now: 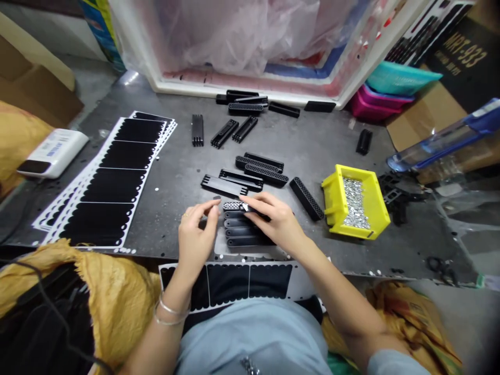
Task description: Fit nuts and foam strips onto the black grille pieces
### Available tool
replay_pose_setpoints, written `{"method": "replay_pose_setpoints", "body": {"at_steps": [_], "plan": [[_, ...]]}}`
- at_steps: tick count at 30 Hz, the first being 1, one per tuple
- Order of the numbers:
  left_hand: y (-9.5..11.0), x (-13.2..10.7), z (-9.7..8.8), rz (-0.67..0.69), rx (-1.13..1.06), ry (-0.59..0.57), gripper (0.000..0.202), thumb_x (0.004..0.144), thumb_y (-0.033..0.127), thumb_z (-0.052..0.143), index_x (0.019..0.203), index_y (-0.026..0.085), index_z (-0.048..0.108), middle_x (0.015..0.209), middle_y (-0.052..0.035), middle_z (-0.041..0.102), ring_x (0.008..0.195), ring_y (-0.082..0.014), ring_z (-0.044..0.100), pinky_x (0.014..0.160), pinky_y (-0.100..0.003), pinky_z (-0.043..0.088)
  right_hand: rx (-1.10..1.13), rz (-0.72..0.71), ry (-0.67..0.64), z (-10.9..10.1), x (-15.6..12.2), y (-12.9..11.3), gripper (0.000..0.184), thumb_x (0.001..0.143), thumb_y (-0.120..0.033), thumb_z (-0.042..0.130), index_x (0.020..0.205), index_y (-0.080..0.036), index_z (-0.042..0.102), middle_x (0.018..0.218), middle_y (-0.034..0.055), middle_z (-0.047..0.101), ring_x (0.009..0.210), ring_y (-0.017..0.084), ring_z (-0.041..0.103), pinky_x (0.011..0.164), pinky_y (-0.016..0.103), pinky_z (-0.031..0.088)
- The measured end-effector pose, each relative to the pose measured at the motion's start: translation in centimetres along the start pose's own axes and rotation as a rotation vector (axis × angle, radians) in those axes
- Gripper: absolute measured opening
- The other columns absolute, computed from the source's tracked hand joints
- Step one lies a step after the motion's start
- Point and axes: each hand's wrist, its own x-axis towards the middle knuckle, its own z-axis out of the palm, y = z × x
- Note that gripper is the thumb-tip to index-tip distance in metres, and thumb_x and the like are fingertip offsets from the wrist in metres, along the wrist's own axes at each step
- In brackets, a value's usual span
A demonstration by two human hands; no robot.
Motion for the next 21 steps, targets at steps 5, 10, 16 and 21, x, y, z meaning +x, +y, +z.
{"method": "replay_pose_setpoints", "body": {"at_steps": [5,10,16,21], "plan": [[-3.3,2.8,0.6,-0.104,-0.049,-0.191,0.025,0.101,0.033,0.055,0.105,0.025,0.078,0.096,-0.0025,0.079,0.097,-0.0235,0.067,0.093,-0.039,0.048,-0.034,-0.092,-0.078,2.9,2.7,1.8,0.008,0.096,-0.022,0.07,0.097,-0.022,0.078,0.1,0.0057,0.073,0.093,0.021,0.064,0.087,0.039,0.056],[-3.3,2.4,1.4,-0.122,-0.105,-0.193,0.022,0.099,0.031,0.057,0.099,0.026,0.078,0.095,-0.0022,0.078,0.096,-0.0227,0.067,0.092,-0.038,0.047,-0.024,-0.106,-0.094,2.7,2.9,1.9,0.009,0.097,-0.022,0.069,0.098,-0.021,0.078,0.099,0.0064,0.074,0.091,0.021,0.062,0.085,0.039,0.054],[-2.9,2.6,1.2,-0.131,-0.073,-0.183,0.018,0.096,0.033,0.061,0.09,0.025,0.076,0.09,-0.0012,0.078,0.089,-0.0213,0.066,0.09,-0.038,0.046,-0.042,-0.072,-0.118,3.0,3.0,1.7,0.013,0.099,-0.025,0.066,0.097,-0.023,0.079,0.1,0.0062,0.073,0.092,0.021,0.061,0.086,0.04,0.053],[-2.6,2.8,1.2,-0.158,-0.075,-0.195,0.015,0.092,0.032,0.064,0.083,0.025,0.074,0.084,-0.0007,0.076,0.085,-0.0213,0.065,0.086,-0.037,0.047,-0.098,-0.008,-0.16,0.6,2.1,1.3,0.015,0.099,-0.03,0.067,0.107,-0.024,0.079,0.108,0.0078,0.072,0.1,0.023,0.064,0.09,0.041,0.055]]}}
